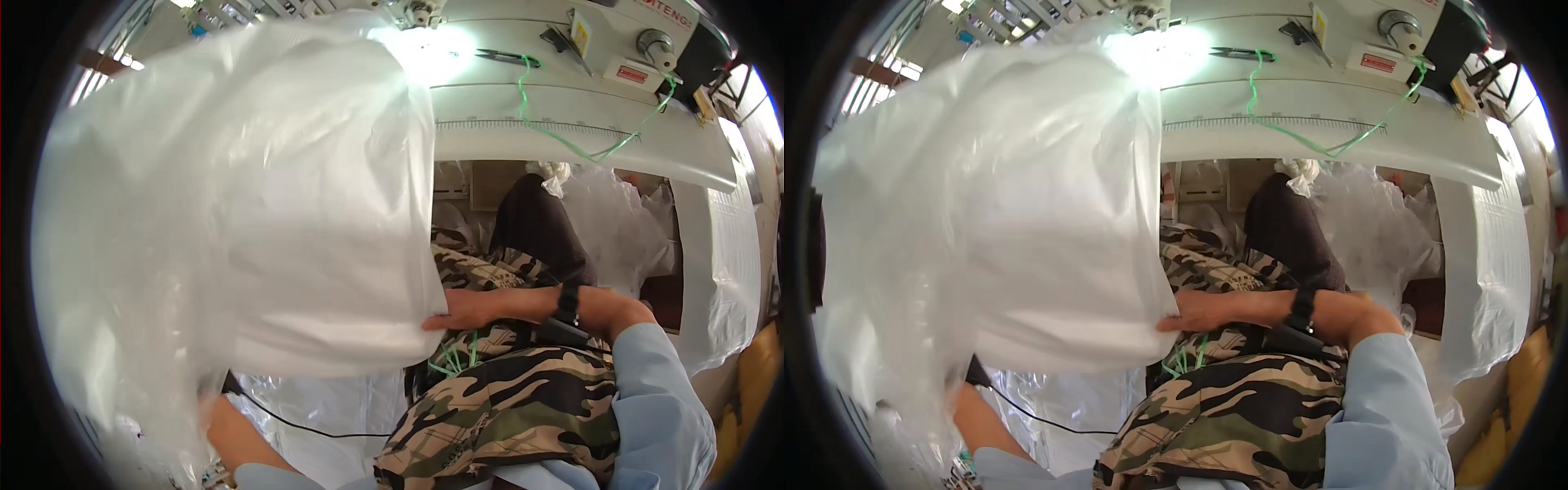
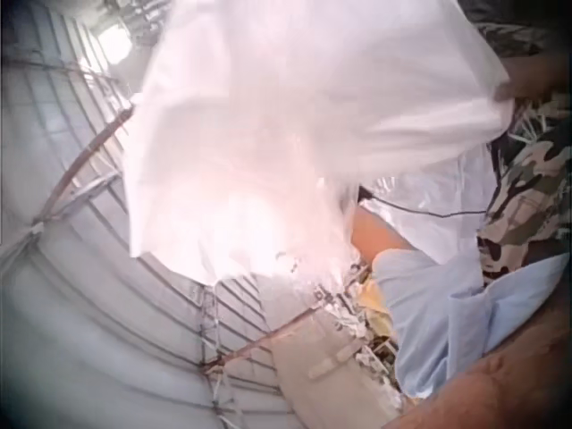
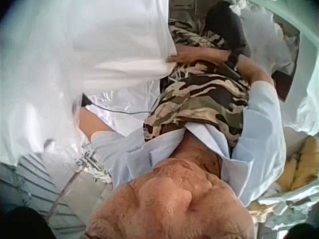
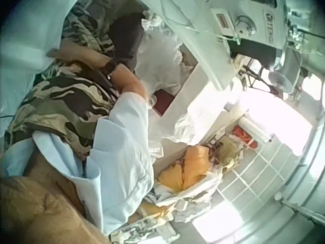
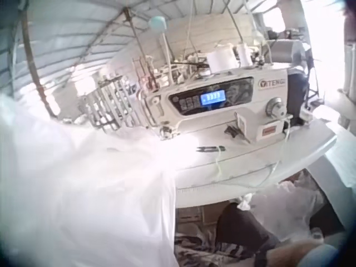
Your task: Sewing large white plastic sheets together using an industrial sewing machine
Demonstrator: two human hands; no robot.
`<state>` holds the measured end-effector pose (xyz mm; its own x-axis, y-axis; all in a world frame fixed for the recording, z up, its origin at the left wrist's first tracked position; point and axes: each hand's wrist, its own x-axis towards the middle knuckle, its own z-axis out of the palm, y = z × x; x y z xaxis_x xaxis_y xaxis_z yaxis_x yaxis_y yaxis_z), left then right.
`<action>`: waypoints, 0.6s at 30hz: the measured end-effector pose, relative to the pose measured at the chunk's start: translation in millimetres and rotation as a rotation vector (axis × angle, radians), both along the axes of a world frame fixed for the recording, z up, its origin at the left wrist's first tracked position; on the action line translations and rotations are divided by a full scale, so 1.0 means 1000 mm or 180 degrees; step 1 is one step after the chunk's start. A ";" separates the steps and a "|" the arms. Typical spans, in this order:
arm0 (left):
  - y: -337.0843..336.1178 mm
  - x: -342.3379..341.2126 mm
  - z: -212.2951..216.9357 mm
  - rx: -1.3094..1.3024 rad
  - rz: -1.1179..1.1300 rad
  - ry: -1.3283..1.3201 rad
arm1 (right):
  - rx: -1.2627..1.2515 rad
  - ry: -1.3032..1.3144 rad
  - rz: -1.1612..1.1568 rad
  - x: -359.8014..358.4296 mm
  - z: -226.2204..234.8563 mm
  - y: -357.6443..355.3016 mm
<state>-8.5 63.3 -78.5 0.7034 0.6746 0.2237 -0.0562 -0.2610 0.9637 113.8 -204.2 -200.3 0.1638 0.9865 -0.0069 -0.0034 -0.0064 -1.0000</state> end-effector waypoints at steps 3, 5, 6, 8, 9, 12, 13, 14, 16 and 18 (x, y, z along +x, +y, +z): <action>-0.007 -0.002 0.003 -0.0054 -0.0037 0.0081 | -0.0596 -0.0312 -0.0069 0.005 -0.026 0.006; -0.011 -0.007 0.002 -0.0104 -0.0082 0.0158 | -0.0540 -0.0033 -0.0328 0.004 -0.003 0.000; -0.014 -0.009 0.002 -0.0135 -0.0108 0.0210 | -0.0540 -0.0040 -0.0303 0.004 0.005 -0.002; -0.021 -0.004 -0.006 -0.0254 -0.0286 0.0328 | -0.0896 -0.0017 -0.1070 0.007 0.019 -0.008; -0.023 -0.005 -0.012 -0.0316 -0.0382 0.0394 | -0.0917 -0.0020 -0.1065 0.005 0.034 -0.013; -0.033 -0.001 -0.022 -0.0591 -0.0757 0.0606 | 0.0407 -0.0029 -0.0856 0.003 0.064 -0.034; -0.038 -0.009 -0.015 -0.0657 -0.0799 0.0700 | 0.0682 -0.0033 -0.0841 0.009 0.067 -0.042; -0.041 -0.010 -0.020 -0.0794 -0.0929 0.0779 | 0.0917 -0.0080 -0.0887 0.017 0.064 -0.054; -0.048 -0.006 -0.027 -0.1046 -0.1206 0.0925 | -0.1089 0.0203 -0.1766 0.029 0.020 -0.079; -0.054 -0.005 -0.029 -0.1302 -0.1441 0.1058 | -0.1561 -0.0947 -0.1645 0.039 0.008 -0.097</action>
